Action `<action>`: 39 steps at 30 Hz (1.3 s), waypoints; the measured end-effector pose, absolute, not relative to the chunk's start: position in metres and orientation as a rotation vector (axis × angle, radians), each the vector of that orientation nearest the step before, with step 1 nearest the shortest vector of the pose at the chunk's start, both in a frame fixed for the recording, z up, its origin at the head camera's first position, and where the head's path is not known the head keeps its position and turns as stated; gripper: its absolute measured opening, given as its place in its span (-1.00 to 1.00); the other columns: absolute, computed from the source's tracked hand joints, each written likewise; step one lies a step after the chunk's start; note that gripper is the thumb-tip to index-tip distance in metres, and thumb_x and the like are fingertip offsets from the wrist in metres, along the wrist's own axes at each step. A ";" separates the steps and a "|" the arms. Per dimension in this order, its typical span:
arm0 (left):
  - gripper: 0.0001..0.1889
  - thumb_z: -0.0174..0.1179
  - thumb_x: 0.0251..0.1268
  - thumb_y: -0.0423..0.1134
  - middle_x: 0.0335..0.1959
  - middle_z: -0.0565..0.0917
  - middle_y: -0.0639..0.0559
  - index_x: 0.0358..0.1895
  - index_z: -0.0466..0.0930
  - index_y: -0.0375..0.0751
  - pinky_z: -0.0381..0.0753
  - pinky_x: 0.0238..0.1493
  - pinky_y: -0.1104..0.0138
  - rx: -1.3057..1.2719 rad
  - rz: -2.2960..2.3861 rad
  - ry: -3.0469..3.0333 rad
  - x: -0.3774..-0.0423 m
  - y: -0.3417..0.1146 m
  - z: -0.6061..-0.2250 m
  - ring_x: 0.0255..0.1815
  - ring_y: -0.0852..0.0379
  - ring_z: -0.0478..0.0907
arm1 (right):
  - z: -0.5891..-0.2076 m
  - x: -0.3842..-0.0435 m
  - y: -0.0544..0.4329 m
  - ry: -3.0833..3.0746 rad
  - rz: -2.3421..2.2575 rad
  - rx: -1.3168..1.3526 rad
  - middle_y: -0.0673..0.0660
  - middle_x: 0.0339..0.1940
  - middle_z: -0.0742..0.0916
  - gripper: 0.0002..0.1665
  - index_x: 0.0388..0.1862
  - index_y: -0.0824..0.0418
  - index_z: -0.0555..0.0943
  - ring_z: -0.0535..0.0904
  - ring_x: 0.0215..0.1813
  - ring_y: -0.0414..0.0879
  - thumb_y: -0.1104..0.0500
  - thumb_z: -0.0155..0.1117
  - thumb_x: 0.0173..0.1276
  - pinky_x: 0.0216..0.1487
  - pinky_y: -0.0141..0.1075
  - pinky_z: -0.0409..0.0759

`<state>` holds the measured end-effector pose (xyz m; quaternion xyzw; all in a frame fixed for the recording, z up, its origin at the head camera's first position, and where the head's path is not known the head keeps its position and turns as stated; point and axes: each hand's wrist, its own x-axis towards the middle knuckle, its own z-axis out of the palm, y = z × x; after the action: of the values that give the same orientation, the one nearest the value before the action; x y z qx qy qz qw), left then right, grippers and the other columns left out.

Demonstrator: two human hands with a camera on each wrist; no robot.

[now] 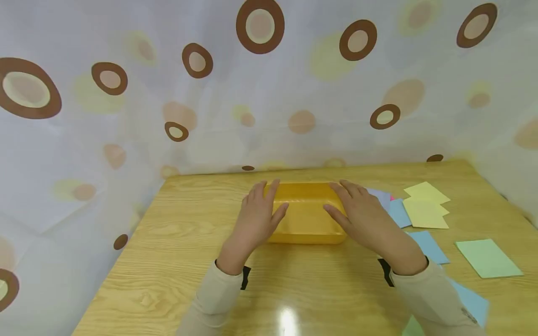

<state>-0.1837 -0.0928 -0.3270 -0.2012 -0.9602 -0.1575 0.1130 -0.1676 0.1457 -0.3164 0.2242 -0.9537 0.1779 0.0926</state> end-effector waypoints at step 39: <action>-0.71 0.09 0.27 -0.55 -0.06 0.51 -0.30 0.05 0.46 -0.52 0.58 -0.07 0.22 -0.197 -0.434 -3.104 -0.248 -0.118 -0.377 -0.13 -0.06 0.53 | -0.338 -0.208 0.174 -3.068 0.638 0.687 0.57 -0.08 0.60 -0.51 0.01 0.70 0.45 0.58 -0.10 0.38 0.21 0.15 0.41 -0.13 0.10 0.56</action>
<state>-0.2477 -0.1177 -0.3775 -0.0628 -0.9884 -0.1381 0.0006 -0.2085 0.1741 -0.3376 0.2139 -0.9558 0.1987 -0.0333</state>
